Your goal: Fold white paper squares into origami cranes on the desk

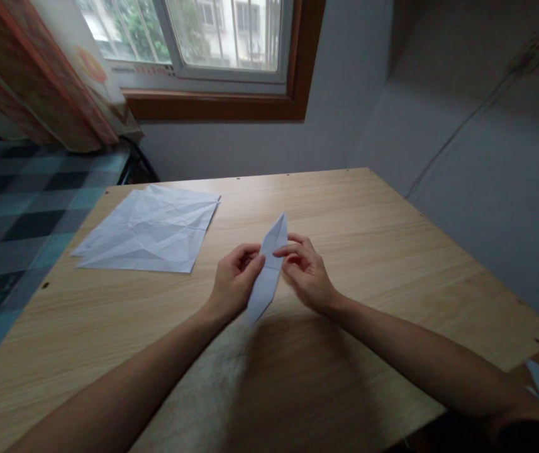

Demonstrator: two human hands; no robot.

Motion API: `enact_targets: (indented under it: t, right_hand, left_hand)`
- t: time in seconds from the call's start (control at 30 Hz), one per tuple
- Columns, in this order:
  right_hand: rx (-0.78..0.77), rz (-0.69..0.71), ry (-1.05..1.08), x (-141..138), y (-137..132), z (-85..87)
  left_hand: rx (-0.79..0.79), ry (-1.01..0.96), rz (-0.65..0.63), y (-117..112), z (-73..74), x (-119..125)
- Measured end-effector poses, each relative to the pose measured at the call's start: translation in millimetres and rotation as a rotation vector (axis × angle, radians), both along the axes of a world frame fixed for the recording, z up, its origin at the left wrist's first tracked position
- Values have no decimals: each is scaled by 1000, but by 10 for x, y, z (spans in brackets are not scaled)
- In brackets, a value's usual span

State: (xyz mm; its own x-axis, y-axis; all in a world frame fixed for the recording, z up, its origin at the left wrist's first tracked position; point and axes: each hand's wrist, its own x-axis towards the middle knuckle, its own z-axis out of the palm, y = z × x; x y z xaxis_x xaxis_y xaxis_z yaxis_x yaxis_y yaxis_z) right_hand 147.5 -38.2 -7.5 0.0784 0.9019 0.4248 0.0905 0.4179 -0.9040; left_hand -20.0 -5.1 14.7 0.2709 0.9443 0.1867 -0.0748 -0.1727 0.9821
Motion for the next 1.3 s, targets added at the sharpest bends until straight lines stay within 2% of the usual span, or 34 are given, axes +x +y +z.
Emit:
enact_targets:
  t: [0.1,0.2,0.33,0.43,0.63,0.73,0.83,0.93,1.1,1.3]
  right_hand:
    - [-29,104,56,-13,15,-25]
    - [-62,154,81,-26,20,-40]
    - [-84,150,111,-18,25,-55]
    - [-120,151,153,-6,33,-74]
    - [-161,65,154,2,28,-37]
    - [-157,36,140,-12,15,16]
    - [-192,45,209,-42,3,51]
    - [-233,69,313,-67,0,53]
    - [-275,76,342,-54,29,22]
    - [-294,75,269,-41,5,40]
  left_hand:
    - [-43,-133,15,2,-29,20]
    - [-27,-103,20,-2,-13,23]
    - [-102,-8,-9,-2,24,-6]
    - [-152,-31,-53,-4,38,-25]
    - [-23,5,-118,-23,78,-13]
    - [30,30,-97,-21,80,-2]
    - [-11,54,-6,-22,68,15]
    - [-45,-7,53,-31,62,40]
    - [8,14,35,-44,53,48]
    - [-15,114,-4,-30,-1,24]
